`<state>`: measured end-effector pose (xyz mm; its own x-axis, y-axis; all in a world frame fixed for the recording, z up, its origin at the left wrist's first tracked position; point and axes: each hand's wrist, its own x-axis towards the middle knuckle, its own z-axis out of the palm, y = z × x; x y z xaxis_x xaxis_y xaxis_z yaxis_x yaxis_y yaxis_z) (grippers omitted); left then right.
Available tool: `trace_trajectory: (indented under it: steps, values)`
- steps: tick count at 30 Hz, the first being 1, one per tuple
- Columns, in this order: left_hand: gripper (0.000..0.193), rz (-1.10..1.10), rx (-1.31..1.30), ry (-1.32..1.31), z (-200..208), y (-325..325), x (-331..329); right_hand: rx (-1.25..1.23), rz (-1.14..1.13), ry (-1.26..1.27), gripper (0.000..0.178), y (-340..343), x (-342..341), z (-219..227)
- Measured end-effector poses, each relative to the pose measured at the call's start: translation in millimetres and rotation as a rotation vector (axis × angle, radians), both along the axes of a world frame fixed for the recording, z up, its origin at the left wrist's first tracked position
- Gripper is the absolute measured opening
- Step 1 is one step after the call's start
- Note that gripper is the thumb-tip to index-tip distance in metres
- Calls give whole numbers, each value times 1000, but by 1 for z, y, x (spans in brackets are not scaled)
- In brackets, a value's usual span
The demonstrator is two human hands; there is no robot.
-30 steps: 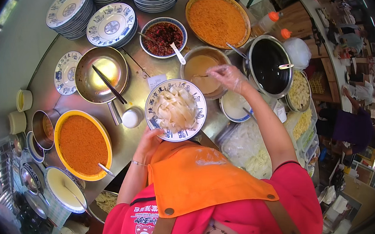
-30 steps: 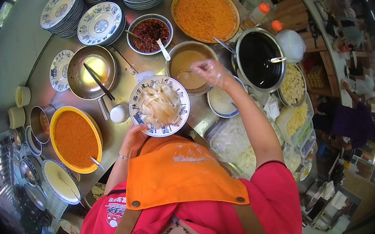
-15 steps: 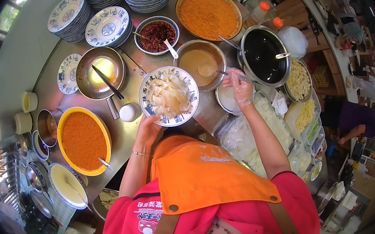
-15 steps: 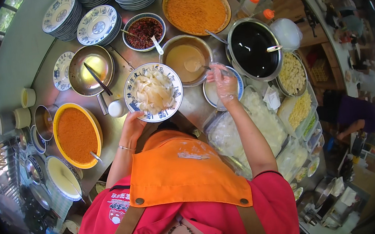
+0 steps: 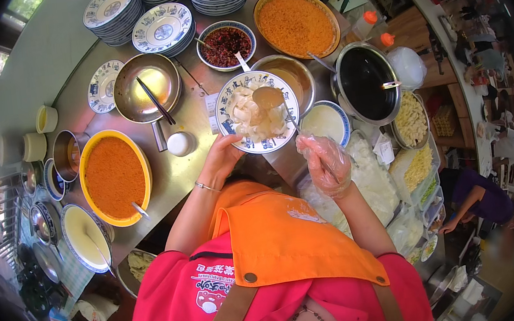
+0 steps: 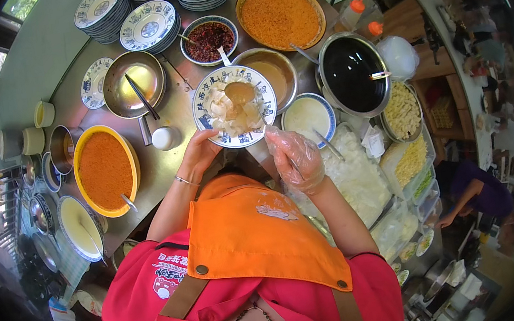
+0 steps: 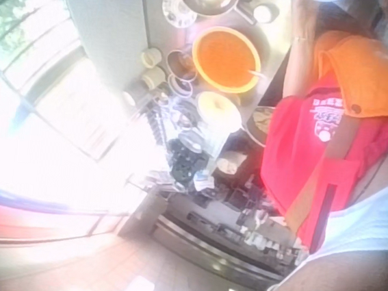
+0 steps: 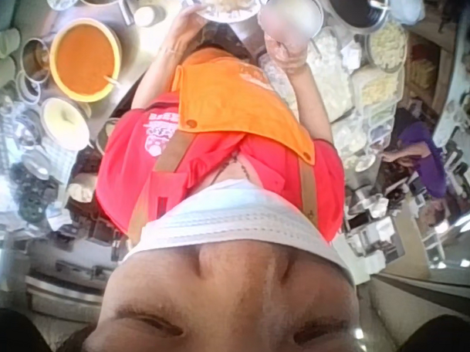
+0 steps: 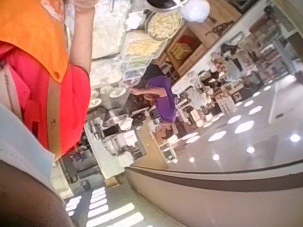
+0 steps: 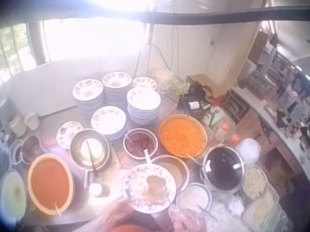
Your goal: The person assembles multiple noodle dishes in a commercial kitchen setting. They place noodles into bowls, add various toppings including bean sprouts and shredded vegetables, and season the dishes with sauces and powders using spoons and ladles. The process is repeated for several bowls throughout the clip.
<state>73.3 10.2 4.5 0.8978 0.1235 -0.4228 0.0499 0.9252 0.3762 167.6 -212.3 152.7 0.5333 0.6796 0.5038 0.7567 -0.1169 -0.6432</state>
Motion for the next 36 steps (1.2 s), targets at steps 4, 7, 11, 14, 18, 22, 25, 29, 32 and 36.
trace_trajectory:
  steps: [4,7,11,14,18,22,25,29,32,36]
  values:
    - [55,-9,-1,10,2,-3,3,429,-327,908,22,7,1,-6]
    - [58,-1,-2,11,-1,0,-4,729,-451,1303,28,1,38,-22]
    - [61,9,17,24,6,8,-24,684,-529,1336,28,-3,72,-55]
    - [60,46,34,40,9,14,-38,432,-520,1212,32,-2,81,-88]
    - [60,84,46,85,3,25,-53,75,-438,988,34,-12,93,-123]
    - [59,105,34,88,-3,36,-58,-25,-441,294,21,9,108,-115]
    - [58,141,27,92,-6,42,-61,-258,-514,-323,23,62,115,-50]
    - [58,127,14,102,-1,50,-53,-657,-363,-230,42,138,124,-75]
    - [60,125,14,106,-2,54,-49,-991,-252,68,48,188,129,-93]
    - [63,119,-10,91,-7,60,-48,-802,-359,340,48,201,152,-133]
